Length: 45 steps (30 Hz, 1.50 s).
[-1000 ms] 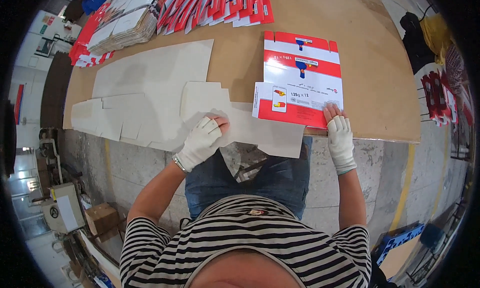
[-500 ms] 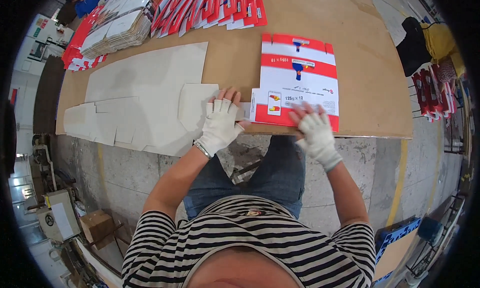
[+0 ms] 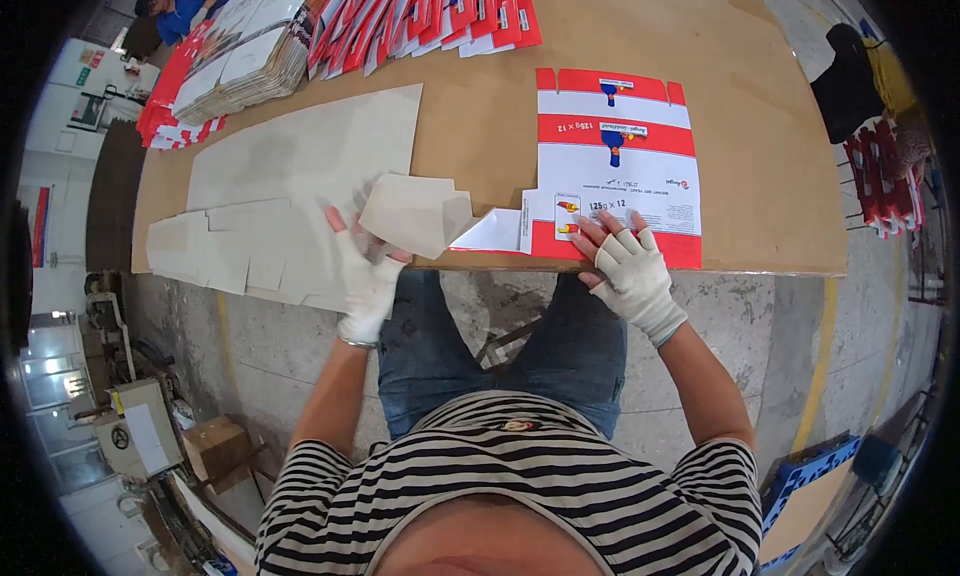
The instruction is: Manually folding and organizing cardboard packaging on a factory assembly table.
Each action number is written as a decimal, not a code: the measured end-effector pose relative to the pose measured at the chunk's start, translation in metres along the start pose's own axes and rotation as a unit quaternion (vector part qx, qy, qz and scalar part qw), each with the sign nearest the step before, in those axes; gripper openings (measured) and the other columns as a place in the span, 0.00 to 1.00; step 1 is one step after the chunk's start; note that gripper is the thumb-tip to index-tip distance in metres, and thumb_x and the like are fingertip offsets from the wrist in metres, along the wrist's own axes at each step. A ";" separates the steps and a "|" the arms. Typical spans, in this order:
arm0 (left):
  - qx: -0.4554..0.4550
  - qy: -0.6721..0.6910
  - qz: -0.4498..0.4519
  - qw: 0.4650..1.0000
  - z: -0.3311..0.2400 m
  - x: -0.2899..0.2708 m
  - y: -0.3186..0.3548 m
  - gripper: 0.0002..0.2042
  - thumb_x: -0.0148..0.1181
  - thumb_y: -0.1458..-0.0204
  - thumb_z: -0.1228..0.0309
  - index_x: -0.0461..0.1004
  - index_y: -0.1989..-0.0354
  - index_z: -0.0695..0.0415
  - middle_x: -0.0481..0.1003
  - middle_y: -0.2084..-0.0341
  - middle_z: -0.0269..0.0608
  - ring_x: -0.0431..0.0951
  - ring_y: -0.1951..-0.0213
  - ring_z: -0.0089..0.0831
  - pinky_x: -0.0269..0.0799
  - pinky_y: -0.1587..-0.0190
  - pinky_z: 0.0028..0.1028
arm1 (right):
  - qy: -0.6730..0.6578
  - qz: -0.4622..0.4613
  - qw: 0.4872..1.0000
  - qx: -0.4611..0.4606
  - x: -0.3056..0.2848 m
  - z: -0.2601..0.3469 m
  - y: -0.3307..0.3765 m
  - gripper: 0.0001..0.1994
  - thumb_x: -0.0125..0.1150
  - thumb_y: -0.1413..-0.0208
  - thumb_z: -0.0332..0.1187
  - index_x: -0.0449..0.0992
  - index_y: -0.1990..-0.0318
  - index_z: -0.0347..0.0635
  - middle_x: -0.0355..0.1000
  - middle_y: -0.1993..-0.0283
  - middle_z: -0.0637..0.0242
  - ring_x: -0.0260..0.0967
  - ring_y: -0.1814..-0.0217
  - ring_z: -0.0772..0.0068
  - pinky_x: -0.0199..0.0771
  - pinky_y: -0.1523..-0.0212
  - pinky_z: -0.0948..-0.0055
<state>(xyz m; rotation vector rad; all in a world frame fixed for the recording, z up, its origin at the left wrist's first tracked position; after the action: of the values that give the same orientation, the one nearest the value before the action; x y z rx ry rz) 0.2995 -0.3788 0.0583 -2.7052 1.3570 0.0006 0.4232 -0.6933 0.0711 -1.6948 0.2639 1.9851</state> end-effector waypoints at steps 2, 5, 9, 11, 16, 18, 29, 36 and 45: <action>-0.051 0.125 -0.017 0.991 0.009 0.030 0.004 0.55 0.75 0.58 0.76 0.37 0.26 0.54 0.51 0.33 0.43 0.58 0.35 0.38 0.64 0.37 0.40 | -0.001 0.000 1.000 0.004 0.000 -0.004 0.003 0.32 0.63 0.51 0.41 0.68 0.36 0.49 0.63 0.30 0.65 0.55 0.27 0.58 0.44 0.27 0.44; 0.036 0.069 0.036 0.996 0.015 0.053 0.006 0.37 0.71 0.51 0.74 0.55 0.35 0.59 0.63 0.40 0.41 0.67 0.42 0.32 0.70 0.44 0.34 | -0.003 -0.003 1.000 -0.001 -0.002 -0.001 0.001 0.32 0.63 0.51 0.40 0.68 0.35 0.49 0.63 0.31 0.65 0.56 0.27 0.58 0.44 0.27 0.44; 0.015 0.067 -0.099 0.993 0.022 0.069 -0.003 0.12 0.62 0.41 0.68 0.72 0.53 0.61 0.77 0.63 0.35 0.75 0.60 0.22 0.71 0.54 0.27 | 0.007 0.010 1.000 -0.006 -0.001 -0.003 0.004 0.30 0.61 0.49 0.39 0.68 0.35 0.49 0.64 0.31 0.65 0.57 0.28 0.58 0.46 0.28 0.44; -0.035 -0.061 -0.105 0.992 0.031 0.071 -0.004 0.13 0.55 0.37 0.66 0.72 0.53 0.63 0.78 0.65 0.39 0.76 0.62 0.26 0.72 0.56 0.27 | 0.018 0.018 1.000 -0.016 -0.003 -0.005 0.003 0.29 0.59 0.48 0.38 0.68 0.36 0.50 0.63 0.31 0.66 0.57 0.28 0.58 0.47 0.28 0.44; 0.270 -0.411 0.180 0.852 0.003 0.127 0.008 0.34 0.57 0.48 0.70 0.55 0.31 0.62 0.53 0.30 0.54 0.60 0.32 0.49 0.63 0.37 0.43 | 0.093 0.023 0.994 -0.053 -0.013 -0.006 0.000 0.29 0.51 0.43 0.37 0.61 0.31 0.56 0.61 0.29 0.69 0.55 0.26 0.61 0.51 0.30 0.45; 0.305 -0.457 0.221 0.806 0.009 0.133 0.014 0.36 0.58 0.48 0.69 0.53 0.30 0.62 0.52 0.29 0.54 0.55 0.30 0.50 0.57 0.34 0.47 | 0.093 0.015 0.993 -0.064 -0.018 -0.001 -0.004 0.28 0.46 0.42 0.36 0.60 0.31 0.56 0.60 0.29 0.70 0.55 0.26 0.62 0.51 0.31 0.43; 0.250 -0.551 0.259 0.753 0.002 0.166 0.014 0.38 0.60 0.49 0.46 0.56 0.29 0.35 0.44 0.27 0.51 0.43 0.27 0.57 0.44 0.37 0.70 | 0.126 0.004 0.990 -0.069 0.006 -0.004 0.001 0.27 0.48 0.43 0.37 0.62 0.33 0.57 0.61 0.29 0.72 0.55 0.27 0.64 0.48 0.30 0.38; 0.239 -0.579 0.261 0.735 0.006 0.171 0.016 0.36 0.60 0.49 0.46 0.57 0.29 0.34 0.45 0.27 0.50 0.43 0.27 0.56 0.43 0.37 0.71 | 0.125 0.003 0.989 -0.075 0.008 -0.002 0.004 0.27 0.49 0.44 0.37 0.64 0.34 0.53 0.62 0.30 0.71 0.55 0.27 0.65 0.47 0.30 0.37; 0.266 -0.542 0.268 0.751 -0.001 0.171 0.018 0.36 0.60 0.48 0.47 0.59 0.30 0.43 0.47 0.27 0.49 0.43 0.27 0.53 0.38 0.33 0.64 | 0.101 0.007 0.988 -0.115 0.010 -0.002 0.005 0.24 0.49 0.43 0.36 0.68 0.37 0.50 0.65 0.33 0.69 0.61 0.30 0.65 0.54 0.32 0.40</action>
<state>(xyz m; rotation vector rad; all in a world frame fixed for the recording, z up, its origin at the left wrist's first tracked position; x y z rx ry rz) 0.3873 -0.5267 0.0487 -1.2811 1.3032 0.9106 0.4213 -0.6961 0.0604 -2.0488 0.1195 1.9143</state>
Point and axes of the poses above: each hand's wrist, its own y-axis away from the middle knuckle, its own x-axis out of the palm, z = x × y, the point moved 9 cm from there along -y, towards the middle knuckle
